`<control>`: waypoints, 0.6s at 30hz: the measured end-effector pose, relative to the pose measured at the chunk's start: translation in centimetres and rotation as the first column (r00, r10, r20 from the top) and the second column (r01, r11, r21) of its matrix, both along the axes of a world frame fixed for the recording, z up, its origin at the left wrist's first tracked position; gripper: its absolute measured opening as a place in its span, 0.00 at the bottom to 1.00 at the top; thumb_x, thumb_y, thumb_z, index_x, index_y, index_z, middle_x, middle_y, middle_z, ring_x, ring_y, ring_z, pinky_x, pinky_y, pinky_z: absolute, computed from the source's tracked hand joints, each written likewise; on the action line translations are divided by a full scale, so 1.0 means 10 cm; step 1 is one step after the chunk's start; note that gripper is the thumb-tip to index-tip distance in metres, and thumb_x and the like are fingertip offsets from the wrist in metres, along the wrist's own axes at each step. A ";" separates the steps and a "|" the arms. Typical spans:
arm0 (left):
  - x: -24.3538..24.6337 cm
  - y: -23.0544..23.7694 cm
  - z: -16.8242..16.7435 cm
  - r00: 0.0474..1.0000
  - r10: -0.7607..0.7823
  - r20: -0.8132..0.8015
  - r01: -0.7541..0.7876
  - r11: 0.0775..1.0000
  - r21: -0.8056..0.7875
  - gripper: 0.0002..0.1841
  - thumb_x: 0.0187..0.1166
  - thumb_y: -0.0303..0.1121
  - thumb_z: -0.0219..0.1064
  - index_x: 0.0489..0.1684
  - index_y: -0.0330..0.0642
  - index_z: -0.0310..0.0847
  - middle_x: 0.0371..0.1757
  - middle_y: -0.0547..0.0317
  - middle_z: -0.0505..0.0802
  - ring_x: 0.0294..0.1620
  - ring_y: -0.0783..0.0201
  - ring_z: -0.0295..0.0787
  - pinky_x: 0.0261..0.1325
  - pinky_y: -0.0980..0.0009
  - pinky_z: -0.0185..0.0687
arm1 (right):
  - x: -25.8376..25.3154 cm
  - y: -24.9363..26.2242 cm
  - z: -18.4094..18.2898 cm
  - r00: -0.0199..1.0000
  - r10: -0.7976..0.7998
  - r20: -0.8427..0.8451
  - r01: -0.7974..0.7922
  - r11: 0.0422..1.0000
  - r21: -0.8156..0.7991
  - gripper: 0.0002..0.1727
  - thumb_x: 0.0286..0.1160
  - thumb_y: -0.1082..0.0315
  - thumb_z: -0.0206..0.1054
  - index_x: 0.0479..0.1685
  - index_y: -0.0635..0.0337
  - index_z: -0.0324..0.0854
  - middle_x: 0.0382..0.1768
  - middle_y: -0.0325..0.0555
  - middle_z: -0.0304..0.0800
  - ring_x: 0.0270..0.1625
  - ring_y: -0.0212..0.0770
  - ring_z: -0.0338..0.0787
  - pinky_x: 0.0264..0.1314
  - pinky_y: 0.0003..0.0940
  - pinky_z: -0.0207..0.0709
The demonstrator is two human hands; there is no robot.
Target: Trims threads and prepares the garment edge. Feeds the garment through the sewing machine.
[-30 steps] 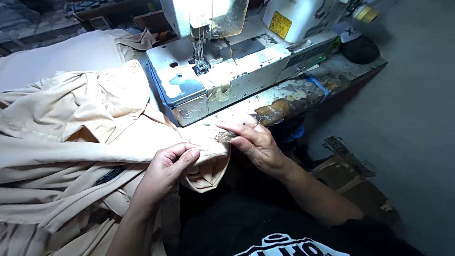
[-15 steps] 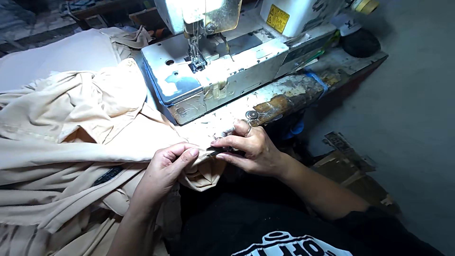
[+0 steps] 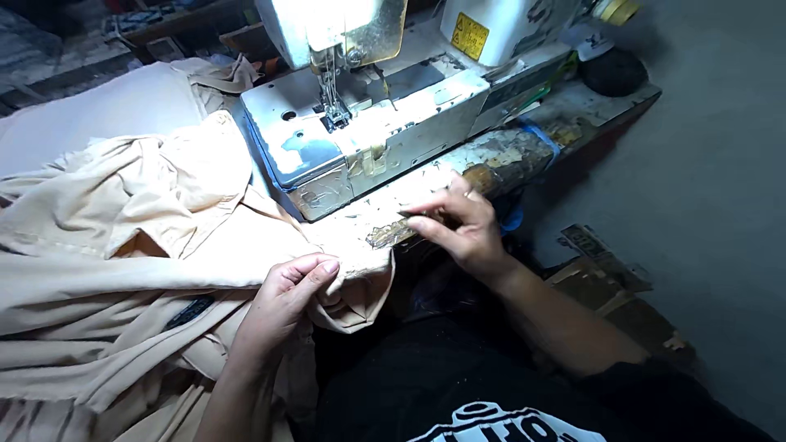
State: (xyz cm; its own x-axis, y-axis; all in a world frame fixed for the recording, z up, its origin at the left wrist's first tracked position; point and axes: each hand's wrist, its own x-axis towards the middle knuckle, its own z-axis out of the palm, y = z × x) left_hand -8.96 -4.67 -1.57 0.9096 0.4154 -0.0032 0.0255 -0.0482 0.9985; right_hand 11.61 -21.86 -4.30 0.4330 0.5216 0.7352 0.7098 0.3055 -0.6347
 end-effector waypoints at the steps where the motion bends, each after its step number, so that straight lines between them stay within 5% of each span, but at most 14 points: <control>1: 0.00 0.00 0.01 1.000 0.001 -0.003 -0.001 1.000 -0.021 0.13 0.83 0.31 0.60 0.34 0.49 0.93 0.27 0.72 0.92 0.29 0.81 0.87 0.38 0.83 0.84 | 0.16 0.03 -0.06 0.991 -0.093 0.100 0.101 0.991 -0.083 0.09 0.70 0.65 0.75 0.44 0.59 0.93 0.49 0.46 0.90 0.46 0.28 0.85 0.53 0.23 0.79; 3: 0.01 -0.02 0.02 1.000 0.005 0.001 -0.005 0.998 -0.063 0.13 0.83 0.30 0.59 0.35 0.47 0.93 0.27 0.70 0.92 0.29 0.80 0.87 0.39 0.82 0.85 | 0.42 0.08 -0.18 0.912 -0.231 0.339 0.334 0.897 -0.290 0.13 0.72 0.57 0.74 0.49 0.53 0.93 0.51 0.51 0.90 0.50 0.45 0.91 0.49 0.43 0.84; 5: 0.02 -0.04 0.05 1.000 0.018 0.007 -0.018 0.997 -0.076 0.13 0.83 0.29 0.59 0.33 0.47 0.92 0.26 0.70 0.92 0.29 0.80 0.87 0.38 0.83 0.84 | 0.45 0.10 -0.21 0.869 -0.216 0.445 0.396 0.843 -0.364 0.23 0.73 0.49 0.72 0.61 0.52 0.91 0.59 0.62 0.87 0.65 0.64 0.85 0.69 0.64 0.73; 6: 0.03 -0.05 0.06 0.999 0.031 0.011 -0.030 0.997 -0.075 0.14 0.83 0.28 0.59 0.33 0.47 0.92 0.26 0.70 0.92 0.29 0.80 0.87 0.39 0.83 0.85 | 0.35 0.10 -0.18 0.866 -0.218 0.450 0.369 0.886 -0.280 0.26 0.72 0.45 0.72 0.62 0.53 0.91 0.58 0.62 0.88 0.66 0.64 0.84 0.73 0.65 0.69; 9: 0.06 -0.09 0.07 0.998 0.068 0.019 -0.066 0.995 -0.076 0.14 0.83 0.28 0.58 0.32 0.46 0.92 0.26 0.69 0.93 0.29 0.79 0.88 0.39 0.80 0.86 | -0.18 0.17 -0.09 0.920 -0.108 0.376 0.119 0.993 -0.004 0.25 0.70 0.41 0.74 0.50 0.53 0.92 0.44 0.48 0.91 0.55 0.45 0.86 0.69 0.45 0.74; 12: 0.07 -0.14 0.10 0.998 0.065 0.025 -0.062 0.994 -0.093 0.15 0.83 0.28 0.58 0.32 0.45 0.92 0.28 0.66 0.94 0.31 0.77 0.90 0.41 0.79 0.87 | -0.43 0.34 -0.16 0.956 0.065 0.287 -0.109 0.985 0.137 0.08 0.76 0.64 0.74 0.38 0.58 0.94 0.33 0.46 0.87 0.45 0.40 0.86 0.56 0.33 0.78; 14: 0.04 -0.15 0.11 0.997 0.073 0.032 -0.069 0.991 -0.112 0.15 0.83 0.28 0.57 0.32 0.45 0.92 0.29 0.66 0.94 0.32 0.77 0.91 0.42 0.78 0.88 | -0.44 0.30 -0.15 0.962 0.135 0.236 -0.181 0.966 0.185 0.07 0.77 0.70 0.71 0.35 0.63 0.91 0.30 0.46 0.85 0.41 0.37 0.83 0.52 0.27 0.77; 18: 0.00 -0.15 0.13 0.993 0.106 0.054 -0.097 0.986 -0.138 0.16 0.84 0.26 0.56 0.31 0.46 0.92 0.28 0.66 0.94 0.31 0.77 0.90 0.42 0.78 0.88 | -0.40 0.08 -0.06 0.954 0.237 0.184 -0.265 0.953 0.146 0.12 0.85 0.65 0.65 0.35 0.65 0.85 0.29 0.46 0.85 0.37 0.29 0.84 0.47 0.19 0.77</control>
